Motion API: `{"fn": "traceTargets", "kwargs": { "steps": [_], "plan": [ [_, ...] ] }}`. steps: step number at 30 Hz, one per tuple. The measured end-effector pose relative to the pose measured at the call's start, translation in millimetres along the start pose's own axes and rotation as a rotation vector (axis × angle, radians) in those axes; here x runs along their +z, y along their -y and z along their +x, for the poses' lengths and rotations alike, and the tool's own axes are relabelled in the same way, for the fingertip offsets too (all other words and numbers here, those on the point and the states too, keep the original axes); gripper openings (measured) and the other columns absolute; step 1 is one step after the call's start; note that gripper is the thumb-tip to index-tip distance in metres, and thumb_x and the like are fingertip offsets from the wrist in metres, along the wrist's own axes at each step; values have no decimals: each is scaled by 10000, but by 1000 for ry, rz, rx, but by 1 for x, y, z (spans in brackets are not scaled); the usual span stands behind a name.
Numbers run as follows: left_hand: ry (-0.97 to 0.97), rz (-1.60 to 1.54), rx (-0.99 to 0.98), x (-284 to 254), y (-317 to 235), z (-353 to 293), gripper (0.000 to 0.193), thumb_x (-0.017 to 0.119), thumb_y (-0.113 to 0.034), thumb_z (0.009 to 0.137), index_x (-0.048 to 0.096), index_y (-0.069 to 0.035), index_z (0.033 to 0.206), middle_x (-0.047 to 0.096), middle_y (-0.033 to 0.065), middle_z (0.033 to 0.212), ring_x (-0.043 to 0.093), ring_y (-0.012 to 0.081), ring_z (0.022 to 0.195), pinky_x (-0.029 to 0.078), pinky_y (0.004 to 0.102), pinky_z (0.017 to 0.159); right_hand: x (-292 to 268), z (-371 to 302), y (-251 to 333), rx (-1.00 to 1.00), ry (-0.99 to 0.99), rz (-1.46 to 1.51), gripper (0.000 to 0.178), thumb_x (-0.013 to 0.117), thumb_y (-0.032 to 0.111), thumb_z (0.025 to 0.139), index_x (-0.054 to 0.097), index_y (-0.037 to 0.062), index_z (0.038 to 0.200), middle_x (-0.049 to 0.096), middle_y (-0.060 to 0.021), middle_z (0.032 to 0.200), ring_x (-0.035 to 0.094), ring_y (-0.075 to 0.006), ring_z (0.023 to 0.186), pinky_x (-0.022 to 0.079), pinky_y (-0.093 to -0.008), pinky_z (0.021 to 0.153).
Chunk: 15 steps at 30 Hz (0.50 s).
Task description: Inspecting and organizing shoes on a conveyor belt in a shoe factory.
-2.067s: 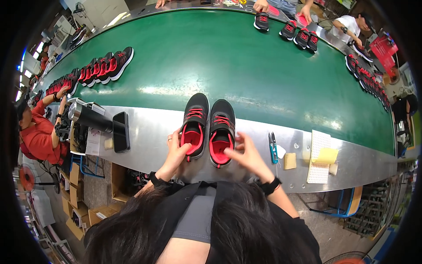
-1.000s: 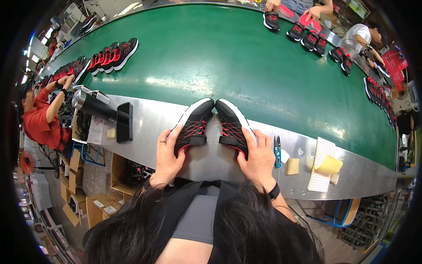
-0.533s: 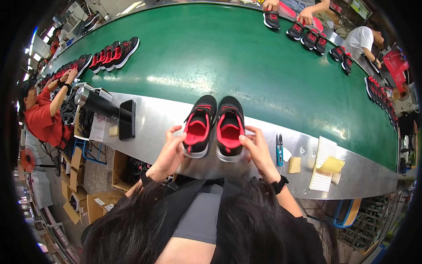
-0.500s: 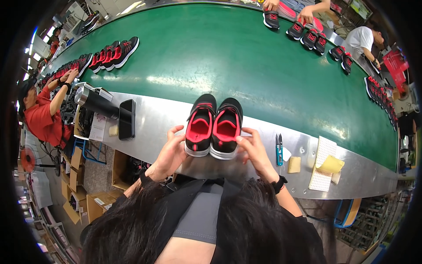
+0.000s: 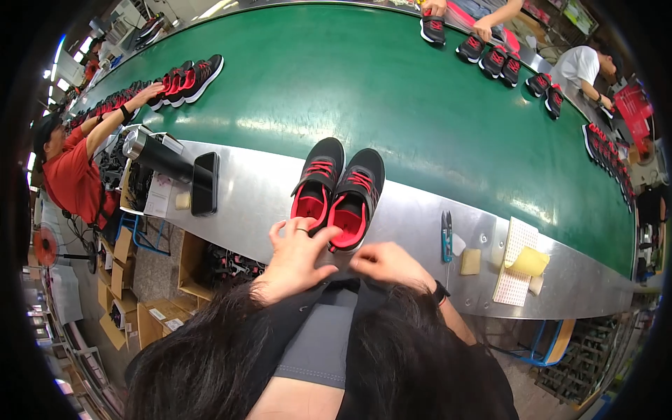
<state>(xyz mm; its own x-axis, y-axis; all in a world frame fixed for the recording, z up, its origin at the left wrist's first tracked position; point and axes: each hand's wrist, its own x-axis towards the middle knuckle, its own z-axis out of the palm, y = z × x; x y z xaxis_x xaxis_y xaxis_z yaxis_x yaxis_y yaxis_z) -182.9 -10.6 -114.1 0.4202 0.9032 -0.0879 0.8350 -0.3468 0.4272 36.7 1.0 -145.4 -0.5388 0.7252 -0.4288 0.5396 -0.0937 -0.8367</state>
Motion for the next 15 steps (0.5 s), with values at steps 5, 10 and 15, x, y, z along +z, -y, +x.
{"fn": "traceTargets", "kwargs": {
  "steps": [5, 10, 15],
  "plan": [
    [-152, 161, 75, 24, -1, 17, 449, 787, -242, 530, 614, -151, 934, 515, 210, 1013, 400, 358, 1114, 200, 539, 935, 6, 6, 7, -326, 226, -93, 375, 580, 218, 868, 529, 5, 1171, 622, -181, 1013, 591, -317, 948, 457, -373, 826],
    [-182, 128, 144, 5, 17, 24, 375, 784, -280, 537, 652, -151, 863, 543, 165, 1004, 442, 308, 1084, 235, 507, 901, 2, 3, 13, -49, 401, -26, 408, 601, 372, 867, 622, 33, 1094, 657, -140, 996, 618, -243, 917, 457, -313, 826],
    [-141, 111, 140, -52, 52, 52, 444, 813, -343, 485, 672, -159, 864, 567, 120, 982, 460, 248, 1084, 246, 504, 890, 29, 12, 20, -347, 260, 31, 309, 619, 294, 861, 648, 45, 1041, 664, -109, 943, 622, -214, 808, 476, -307, 745]
  ]
}}
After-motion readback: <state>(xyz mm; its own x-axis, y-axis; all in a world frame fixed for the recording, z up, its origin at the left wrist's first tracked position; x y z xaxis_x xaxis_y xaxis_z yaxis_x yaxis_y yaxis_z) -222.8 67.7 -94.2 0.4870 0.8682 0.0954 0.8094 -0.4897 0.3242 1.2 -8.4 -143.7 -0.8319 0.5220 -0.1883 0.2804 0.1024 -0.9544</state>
